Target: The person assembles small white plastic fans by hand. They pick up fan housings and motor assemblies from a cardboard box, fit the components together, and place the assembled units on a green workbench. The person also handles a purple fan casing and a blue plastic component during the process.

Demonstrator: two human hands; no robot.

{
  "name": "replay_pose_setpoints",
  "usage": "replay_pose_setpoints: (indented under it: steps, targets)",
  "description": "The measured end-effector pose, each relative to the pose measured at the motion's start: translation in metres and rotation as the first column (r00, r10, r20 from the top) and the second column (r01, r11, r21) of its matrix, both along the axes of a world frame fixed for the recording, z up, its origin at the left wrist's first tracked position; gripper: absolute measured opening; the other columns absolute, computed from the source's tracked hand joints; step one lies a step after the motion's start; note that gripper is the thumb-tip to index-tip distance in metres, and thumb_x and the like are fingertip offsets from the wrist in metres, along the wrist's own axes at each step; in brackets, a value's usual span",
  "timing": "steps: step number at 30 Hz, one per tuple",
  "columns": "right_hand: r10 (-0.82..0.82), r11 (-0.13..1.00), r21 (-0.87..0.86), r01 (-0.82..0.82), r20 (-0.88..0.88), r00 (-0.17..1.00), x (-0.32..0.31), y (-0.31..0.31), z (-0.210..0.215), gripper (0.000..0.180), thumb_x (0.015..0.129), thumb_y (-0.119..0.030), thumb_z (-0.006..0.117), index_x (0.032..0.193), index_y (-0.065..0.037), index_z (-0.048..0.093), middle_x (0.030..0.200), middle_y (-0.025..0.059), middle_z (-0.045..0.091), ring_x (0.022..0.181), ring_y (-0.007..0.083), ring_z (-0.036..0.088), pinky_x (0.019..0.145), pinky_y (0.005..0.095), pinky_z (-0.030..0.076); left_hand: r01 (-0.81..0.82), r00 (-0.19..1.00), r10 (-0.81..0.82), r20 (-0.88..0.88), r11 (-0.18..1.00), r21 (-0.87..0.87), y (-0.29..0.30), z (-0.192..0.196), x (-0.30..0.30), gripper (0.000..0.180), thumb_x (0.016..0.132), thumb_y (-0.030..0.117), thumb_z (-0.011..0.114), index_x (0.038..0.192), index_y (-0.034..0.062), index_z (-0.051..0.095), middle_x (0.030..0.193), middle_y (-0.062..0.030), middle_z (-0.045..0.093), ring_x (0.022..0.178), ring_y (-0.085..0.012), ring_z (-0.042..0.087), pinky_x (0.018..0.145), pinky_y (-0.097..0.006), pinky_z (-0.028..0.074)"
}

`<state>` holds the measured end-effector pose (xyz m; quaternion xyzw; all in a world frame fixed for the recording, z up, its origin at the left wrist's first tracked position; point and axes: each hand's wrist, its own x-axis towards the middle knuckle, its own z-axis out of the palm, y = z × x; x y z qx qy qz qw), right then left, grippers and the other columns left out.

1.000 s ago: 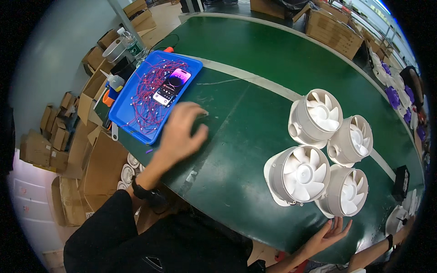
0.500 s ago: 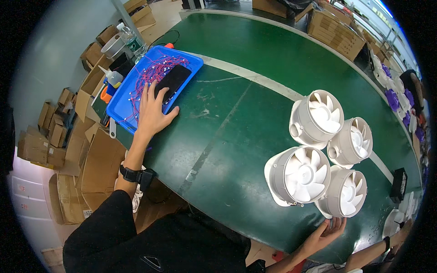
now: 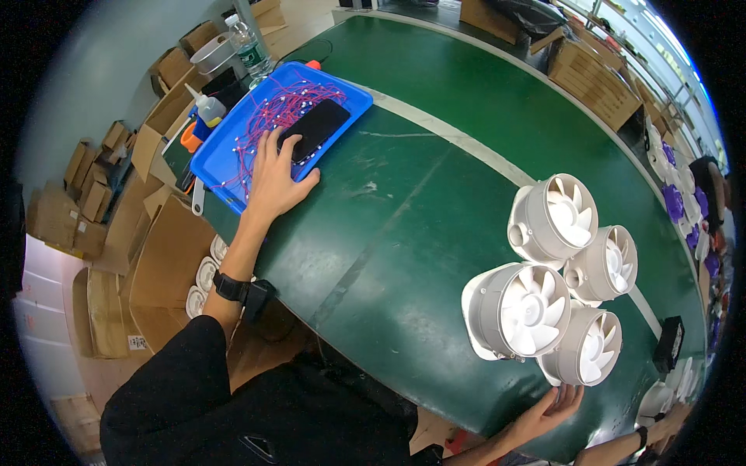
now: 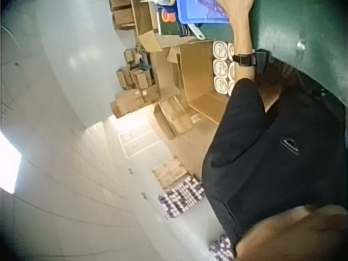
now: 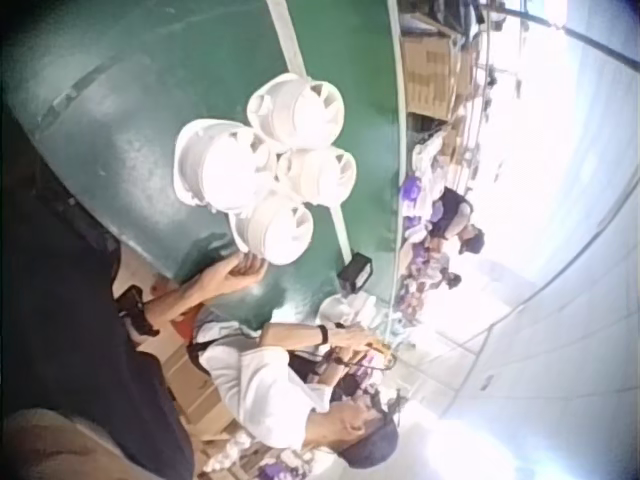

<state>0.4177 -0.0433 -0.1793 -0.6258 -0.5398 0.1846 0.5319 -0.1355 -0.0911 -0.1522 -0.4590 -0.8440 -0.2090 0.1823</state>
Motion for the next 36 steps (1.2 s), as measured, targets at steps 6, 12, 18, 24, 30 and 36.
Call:
replay_pose_setpoints:
  steps: [6, 12, 18, 24, 30, 36]
  targets:
    - [0.023, 1.000, 0.006, -0.023, 0.010, 1.000, 0.001, -0.001, 0.002, 0.048, 0.099, -0.010, 0.049, 0.144, 0.001, 0.038, 0.135, 0.0233, 0.051, 0.126, 0.0300, 0.050, 0.108, 0.0393, 0.037, 0.005, 0.999, -0.005, 0.042, 1.000, 0.016, 0.001, -0.002, 0.000, 0.074, 0.074, 0.036, 0.074, 0.140, 0.0131, 0.046, 0.148, -0.0306, 0.031, 0.137, -0.0493, 0.030, 0.112, -0.056, 0.030]
    - [0.064, 0.998, 0.004, -0.064, 0.013, 0.998, 0.002, -0.003, 0.001, 0.050, 0.099, -0.012, 0.048, 0.145, 0.001, 0.035, 0.137, 0.0252, 0.048, 0.129, 0.0317, 0.048, 0.109, 0.0415, 0.036, 0.009, 0.999, -0.012, -0.053, 0.998, -0.054, -0.001, -0.003, -0.001, 0.071, 0.076, 0.034, 0.073, 0.139, 0.0136, 0.048, 0.145, -0.0283, 0.036, 0.135, -0.0470, 0.035, 0.111, -0.053, 0.032]
    - [0.097, 0.994, 0.047, -0.098, 0.019, 0.995, 0.010, -0.001, -0.008, 0.049, 0.098, -0.011, 0.049, 0.145, -0.001, 0.037, 0.135, 0.0243, 0.050, 0.128, 0.0307, 0.049, 0.109, 0.0401, 0.035, 0.167, 0.986, -0.163, -0.038, 0.961, 0.221, -0.009, 0.009, 0.009, 0.058, 0.077, 0.023, 0.072, 0.129, 0.0056, 0.054, 0.137, -0.0253, 0.045, 0.128, -0.0407, 0.044, 0.107, -0.048, 0.037]
    - [0.035, 0.999, 0.008, -0.035, -0.078, 0.996, 0.008, -0.004, -0.002, 0.048, 0.098, -0.011, 0.050, 0.144, -0.001, 0.039, 0.132, 0.0220, 0.054, 0.125, 0.0276, 0.051, 0.108, 0.0380, 0.037, 0.130, 0.953, -0.240, 0.184, 0.876, 0.465, -0.110, 0.021, 0.025, 0.014, 0.086, 0.004, 0.064, 0.099, 0.0004, 0.064, 0.071, -0.0050, 0.064, 0.066, -0.0114, 0.062, 0.065, -0.026, 0.051]
    - [0.017, 0.997, 0.071, -0.024, 0.095, 0.995, 0.039, 0.010, -0.026, 0.039, 0.100, -0.013, 0.051, 0.137, 0.001, 0.047, 0.127, 0.0199, 0.058, 0.116, 0.0251, 0.056, 0.100, 0.0353, 0.044, -0.485, 0.813, 0.094, 0.575, 0.657, 0.578, -0.310, -0.114, -0.094, 0.010, 0.095, 0.010, 0.057, 0.097, 0.0032, 0.064, 0.066, 0.0032, 0.054, 0.055, -0.0047, 0.048, 0.047, -0.021, 0.036]
    - [0.108, 0.962, 0.209, -0.174, 0.294, 0.950, 0.033, 0.006, -0.014, 0.052, 0.091, -0.022, 0.071, 0.128, 0.005, 0.045, 0.107, 0.0230, 0.064, 0.097, 0.0319, 0.063, 0.087, 0.0432, 0.052, -0.609, 0.255, 0.770, 0.585, 0.598, -0.521, -0.467, -0.294, -0.117, 0.044, 0.080, 0.036, 0.069, 0.104, -0.0003, 0.070, 0.090, -0.0194, 0.073, 0.081, -0.0327, 0.071, 0.063, -0.041, 0.057]
